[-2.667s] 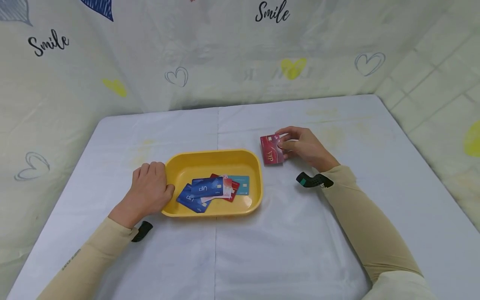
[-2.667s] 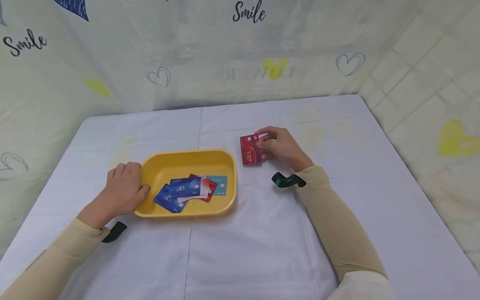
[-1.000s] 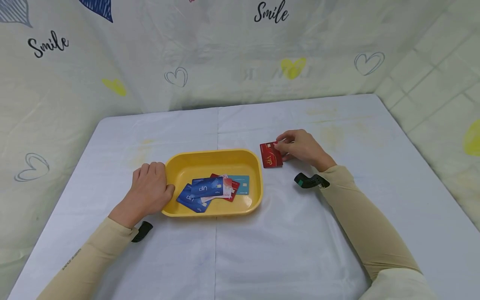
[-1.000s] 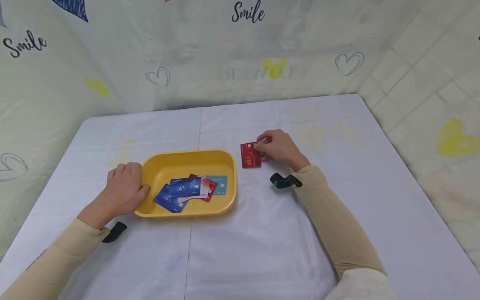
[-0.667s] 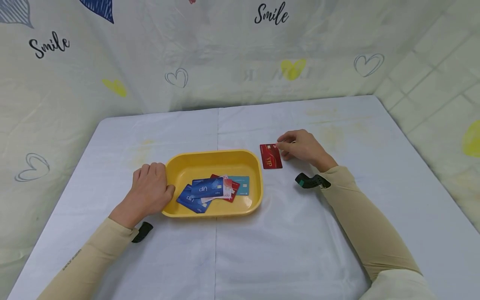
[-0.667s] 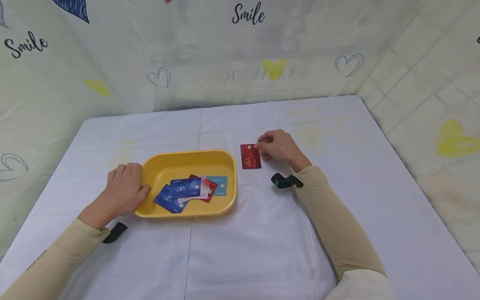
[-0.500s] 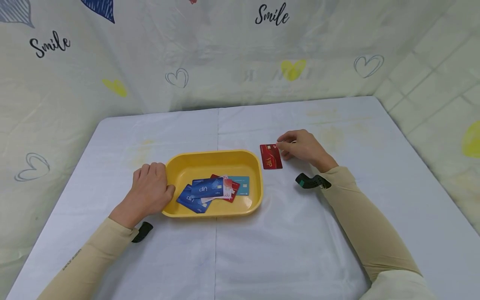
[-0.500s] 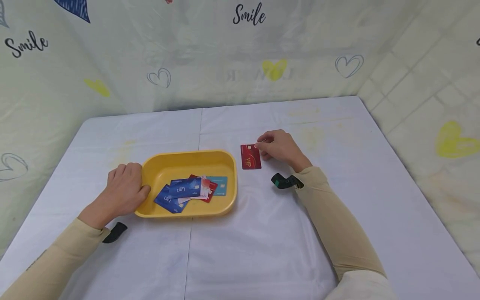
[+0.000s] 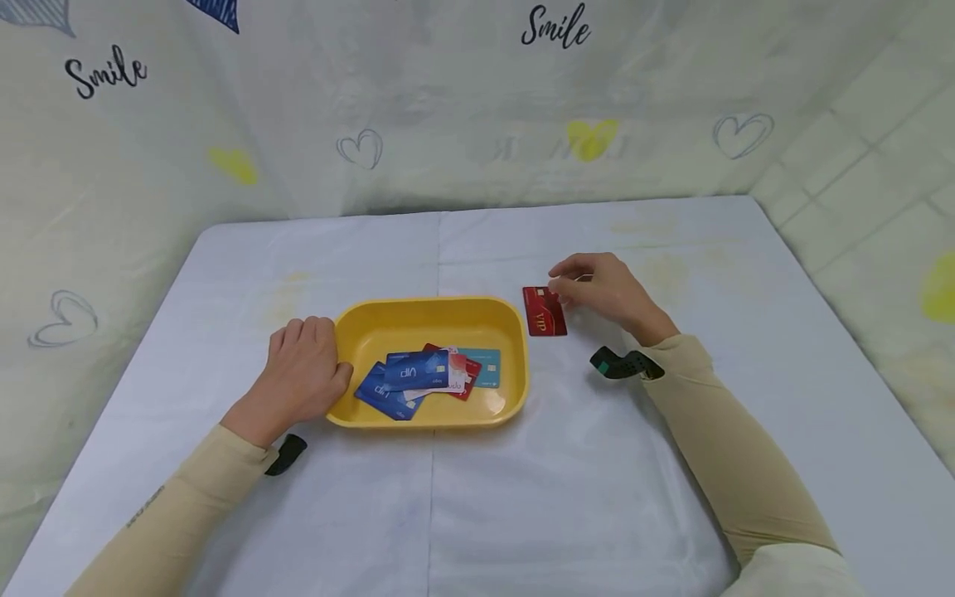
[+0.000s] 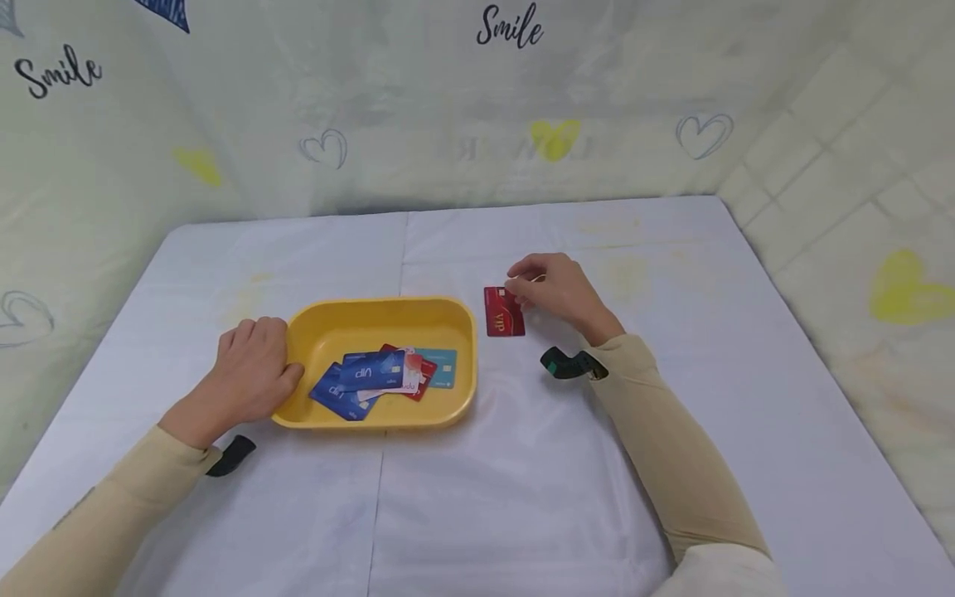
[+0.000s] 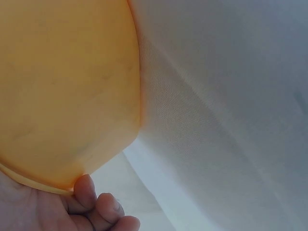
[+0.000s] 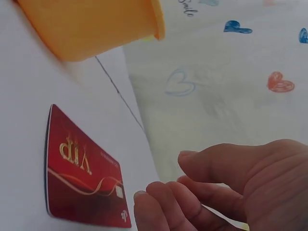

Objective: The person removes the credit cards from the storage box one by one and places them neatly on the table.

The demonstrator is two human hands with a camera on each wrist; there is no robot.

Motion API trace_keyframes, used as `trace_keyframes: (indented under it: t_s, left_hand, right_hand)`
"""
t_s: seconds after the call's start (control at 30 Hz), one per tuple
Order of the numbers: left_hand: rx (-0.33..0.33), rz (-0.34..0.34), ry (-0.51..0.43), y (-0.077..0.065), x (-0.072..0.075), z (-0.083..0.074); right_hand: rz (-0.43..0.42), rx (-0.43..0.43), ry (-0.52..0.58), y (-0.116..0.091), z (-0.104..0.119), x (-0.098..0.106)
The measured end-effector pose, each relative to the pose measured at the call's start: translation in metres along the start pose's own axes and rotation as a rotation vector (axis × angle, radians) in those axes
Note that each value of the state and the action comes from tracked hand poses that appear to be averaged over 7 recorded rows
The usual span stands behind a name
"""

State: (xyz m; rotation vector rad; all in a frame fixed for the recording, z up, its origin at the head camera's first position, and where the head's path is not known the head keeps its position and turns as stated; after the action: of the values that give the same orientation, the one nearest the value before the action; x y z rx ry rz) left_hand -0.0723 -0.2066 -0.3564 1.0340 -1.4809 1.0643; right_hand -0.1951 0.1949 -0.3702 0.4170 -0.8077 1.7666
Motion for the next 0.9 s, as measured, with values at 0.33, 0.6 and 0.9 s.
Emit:
trace_keyframes:
  t_s: [0.33, 0.6, 0.9]
  left_hand:
    - [0.006, 0.004, -0.009, 0.000, 0.001, 0.000]
    - [0.010, 0.009, -0.010, 0.000, 0.001, 0.000]
    - [0.009, 0.009, -0.014, 0.000, 0.001, 0.000]
  right_hand:
    - [-0.011, 0.126, -0.018, -0.005, 0.025, 0.000]
    - [-0.025, 0.155, -0.047, -0.009, 0.040, -0.002]
    - [-0.024, 0.210, -0.048, -0.013, 0.060, -0.005]
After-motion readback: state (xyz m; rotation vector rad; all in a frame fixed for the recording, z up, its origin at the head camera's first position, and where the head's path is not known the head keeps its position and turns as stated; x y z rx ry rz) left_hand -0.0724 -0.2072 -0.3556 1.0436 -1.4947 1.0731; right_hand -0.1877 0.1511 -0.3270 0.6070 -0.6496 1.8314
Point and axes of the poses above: each hand's wrist, its own y-axis towards the middle knuckle, its own x-axis out of the back of the hand, z = x × y, the point moved 2 cm from there along y, towards the middle knuckle, and after that the axes turned 4 degrees about -x, right-handed, at the moved point
